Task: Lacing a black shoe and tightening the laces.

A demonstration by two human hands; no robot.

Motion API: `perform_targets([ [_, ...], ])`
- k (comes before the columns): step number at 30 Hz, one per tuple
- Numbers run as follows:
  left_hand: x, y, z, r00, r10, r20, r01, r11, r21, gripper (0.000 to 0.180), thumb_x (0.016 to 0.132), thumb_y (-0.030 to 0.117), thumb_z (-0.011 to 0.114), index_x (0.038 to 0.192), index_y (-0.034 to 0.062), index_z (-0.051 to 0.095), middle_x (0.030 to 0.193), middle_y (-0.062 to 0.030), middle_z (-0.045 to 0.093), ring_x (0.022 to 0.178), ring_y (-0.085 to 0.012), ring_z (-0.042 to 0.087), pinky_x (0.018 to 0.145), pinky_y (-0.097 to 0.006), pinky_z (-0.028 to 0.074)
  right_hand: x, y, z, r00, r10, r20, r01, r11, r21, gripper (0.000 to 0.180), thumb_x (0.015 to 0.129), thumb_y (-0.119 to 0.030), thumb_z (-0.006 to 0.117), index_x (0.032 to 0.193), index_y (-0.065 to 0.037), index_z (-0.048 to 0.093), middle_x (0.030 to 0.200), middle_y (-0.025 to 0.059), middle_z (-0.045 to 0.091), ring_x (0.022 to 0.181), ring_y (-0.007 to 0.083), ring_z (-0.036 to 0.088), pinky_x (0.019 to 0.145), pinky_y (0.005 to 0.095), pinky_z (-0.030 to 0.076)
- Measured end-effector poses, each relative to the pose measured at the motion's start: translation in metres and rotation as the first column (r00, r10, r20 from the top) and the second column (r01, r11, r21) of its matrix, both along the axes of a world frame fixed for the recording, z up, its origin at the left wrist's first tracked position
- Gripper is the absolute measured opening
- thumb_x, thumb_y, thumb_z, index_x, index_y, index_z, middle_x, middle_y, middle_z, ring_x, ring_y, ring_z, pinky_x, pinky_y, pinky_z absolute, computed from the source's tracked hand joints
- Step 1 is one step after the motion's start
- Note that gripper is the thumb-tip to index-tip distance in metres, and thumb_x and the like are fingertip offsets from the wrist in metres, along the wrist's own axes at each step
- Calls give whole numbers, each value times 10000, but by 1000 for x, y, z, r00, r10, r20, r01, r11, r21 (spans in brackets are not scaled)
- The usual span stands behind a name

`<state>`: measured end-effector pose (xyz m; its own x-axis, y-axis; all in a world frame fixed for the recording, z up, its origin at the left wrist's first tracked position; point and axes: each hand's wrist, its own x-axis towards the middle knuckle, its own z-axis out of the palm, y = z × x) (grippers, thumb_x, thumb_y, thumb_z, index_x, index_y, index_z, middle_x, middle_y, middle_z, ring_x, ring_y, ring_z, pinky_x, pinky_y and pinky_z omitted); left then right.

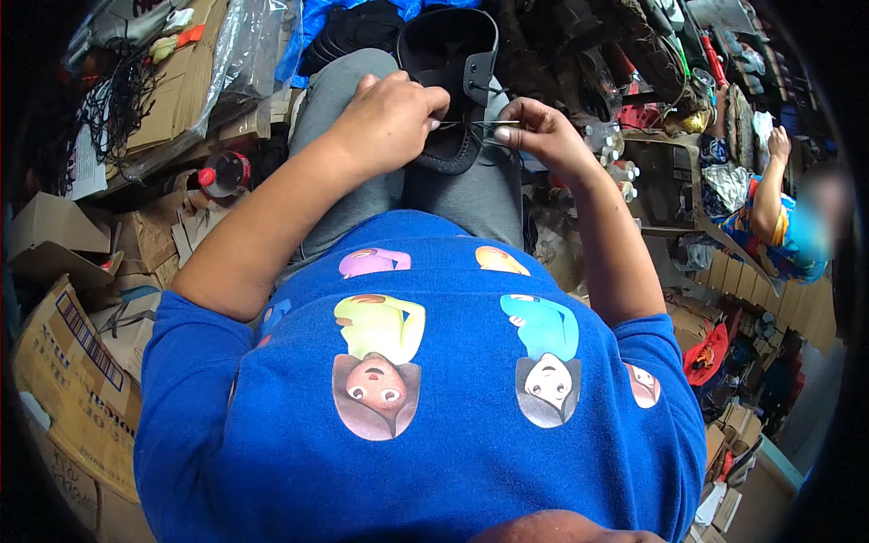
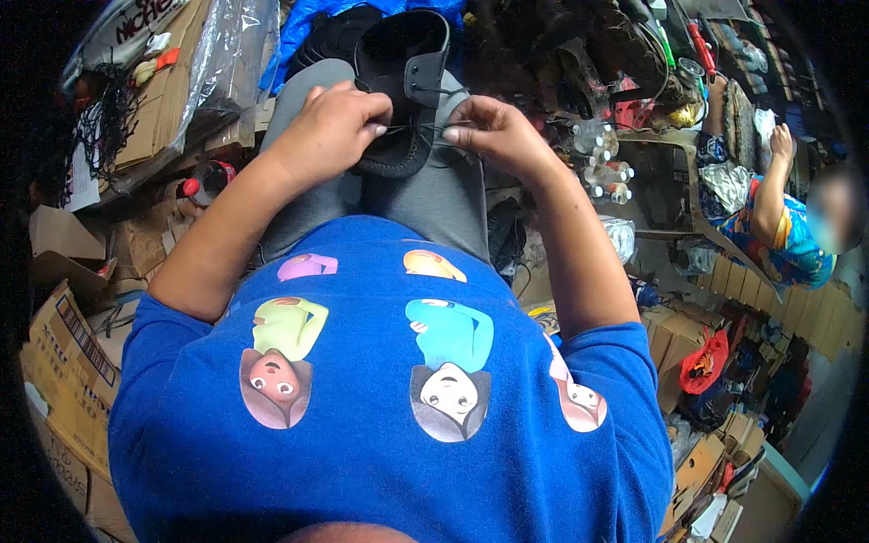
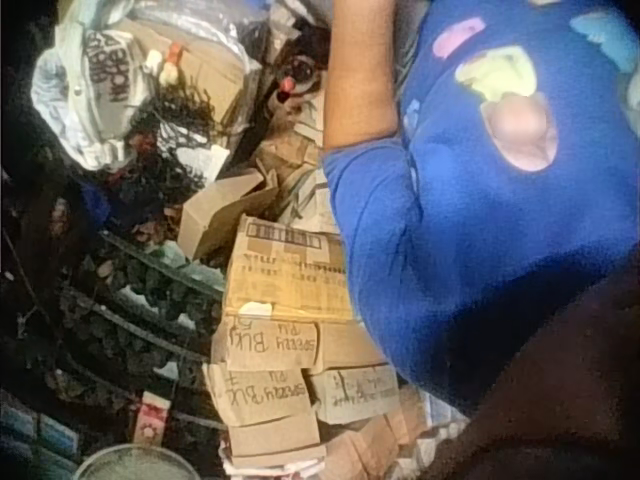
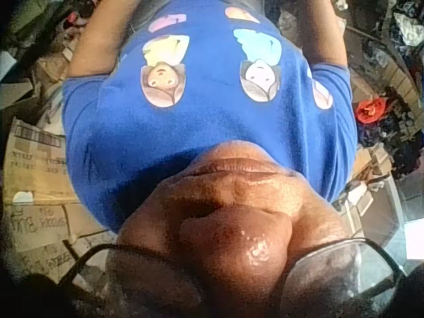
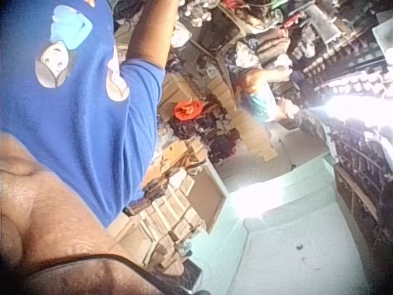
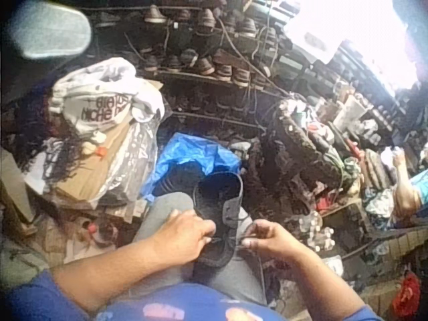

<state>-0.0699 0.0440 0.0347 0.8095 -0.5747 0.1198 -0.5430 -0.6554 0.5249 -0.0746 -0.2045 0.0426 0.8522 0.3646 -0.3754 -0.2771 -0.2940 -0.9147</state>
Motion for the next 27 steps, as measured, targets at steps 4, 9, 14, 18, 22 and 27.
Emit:
perform_targets([
  [4,5,-11,-5,989,16,-145,-20,999,-26,123,834,153,586,945,108,611,835,-98,634,898,-297,586,795,-439,431,-14,-8,3,1000,-7,-12,4,979,-204,177,803,-140,728,897,-15,643,825,-14,616,789,74,566,703,224,454],
  [9,3,-10,-7,993,-91,-71,91,996,-2,135,842,147,567,964,115,615,849,-94,641,895,-283,590,791,-433,432,-7,-24,23,946,-75,315,111,989,-99,166,826,-143,693,886,2,639,899,37,602,805,101,580,732,246,467],
  [14,5,-12,-13,993,-118,-19,118,993,13,156,842,152,568,985,137,627,839,-70,643,894,-267,585,802,-416,400,22,-26,14,752,221,620,286,738,-611,195,786,-196,701,922,-65,652,928,89,612,868,255,618,778,335,485],
  [18,2,-7,-21,996,-83,35,82,996,22,166,836,151,565,995,137,612,842,-66,637,893,-270,580,810,-420,385,4,16,49,457,687,566,158,563,-811,150,795,-243,666,881,-121,653,891,49,621,888,240,600,861,391,417],
  [22,4,-2,-15,991,-130,39,129,991,34,180,830,123,547,1003,136,595,843,-68,630,888,-272,577,810,-414,386,5,35,31,409,836,365,12,395,-918,69,811,-148,548,868,-152,588,776,32,625,851,227,592,820,390,390],
  [27,-5,38,-9,955,-185,233,165,981,102,234,771,46,513,986,98,590,817,-70,611,862,-262,571,782,-388,391,10,4,19,415,786,458,-28,514,-857,101,782,-94,566,866,-149,574,742,39,611,828,247,594,845,385,390],
])
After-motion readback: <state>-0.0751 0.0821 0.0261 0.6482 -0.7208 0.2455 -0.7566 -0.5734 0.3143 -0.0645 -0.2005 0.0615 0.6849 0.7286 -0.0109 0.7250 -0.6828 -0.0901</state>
